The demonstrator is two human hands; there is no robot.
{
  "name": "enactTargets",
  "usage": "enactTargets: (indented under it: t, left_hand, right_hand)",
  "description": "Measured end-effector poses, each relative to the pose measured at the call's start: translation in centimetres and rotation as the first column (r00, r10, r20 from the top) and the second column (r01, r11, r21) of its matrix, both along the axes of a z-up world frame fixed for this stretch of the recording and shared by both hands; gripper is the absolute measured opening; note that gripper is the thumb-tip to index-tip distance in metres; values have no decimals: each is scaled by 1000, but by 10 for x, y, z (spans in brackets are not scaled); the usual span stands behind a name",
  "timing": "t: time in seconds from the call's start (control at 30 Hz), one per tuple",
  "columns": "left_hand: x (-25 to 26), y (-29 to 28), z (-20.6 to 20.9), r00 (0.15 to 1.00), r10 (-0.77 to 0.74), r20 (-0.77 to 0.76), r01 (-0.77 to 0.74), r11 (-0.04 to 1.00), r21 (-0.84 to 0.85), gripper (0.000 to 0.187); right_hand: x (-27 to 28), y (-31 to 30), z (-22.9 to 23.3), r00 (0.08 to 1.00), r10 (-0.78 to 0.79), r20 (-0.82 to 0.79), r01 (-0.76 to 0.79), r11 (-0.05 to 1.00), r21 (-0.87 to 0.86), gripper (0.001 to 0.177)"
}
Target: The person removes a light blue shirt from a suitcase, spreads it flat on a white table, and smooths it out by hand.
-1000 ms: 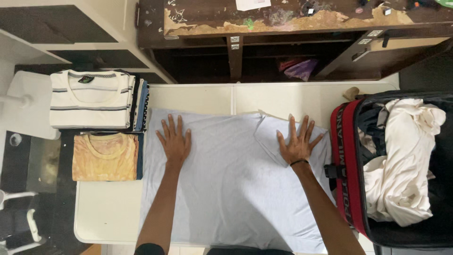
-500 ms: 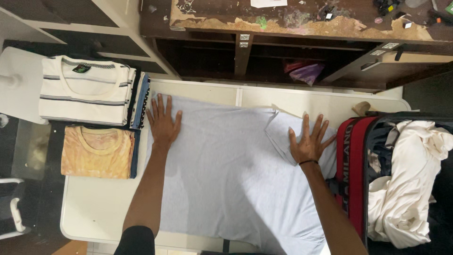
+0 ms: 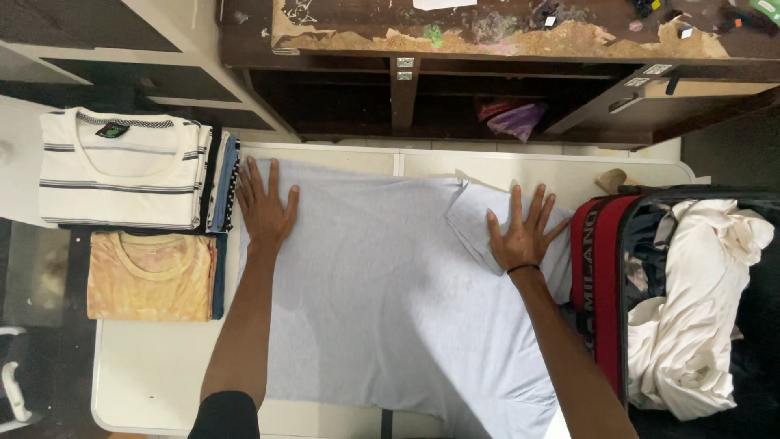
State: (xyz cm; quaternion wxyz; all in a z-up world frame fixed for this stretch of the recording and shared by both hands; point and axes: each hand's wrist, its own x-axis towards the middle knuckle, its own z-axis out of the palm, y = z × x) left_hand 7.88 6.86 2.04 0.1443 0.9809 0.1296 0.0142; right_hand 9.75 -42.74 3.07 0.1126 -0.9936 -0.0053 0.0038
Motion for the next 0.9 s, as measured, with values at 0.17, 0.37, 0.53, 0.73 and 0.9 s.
enactTargets:
  t: [0.17, 0.37, 0.53, 0.73, 0.9]
  left_hand:
    - [2, -9, -10, 996, -32, 84, 24, 995, 101, 67]
    - [-27, -87, 0, 963, -232, 137, 221, 971, 88, 62]
    - [-84, -179, 16, 933, -339, 120, 343, 939, -13, 64]
    - [-167, -218, 20, 897, -419, 137, 433, 897, -90, 64]
    - [-213, -197, 2, 904, -415, 104, 420, 907, -33, 63]
  right_hand:
    - [3, 0, 1, 1000, 3, -13, -3, 1000, -2, 79]
    - [-2, 2, -10, 1000, 16, 0, -16, 998, -67, 73]
    - [-70, 49, -8, 979, 185, 82, -182, 983, -37, 73]
    - [-167, 91, 12, 955, 295, 18, -295, 955, 39, 72]
    - [-202, 73, 5, 963, 269, 1, -269, 963, 8, 69]
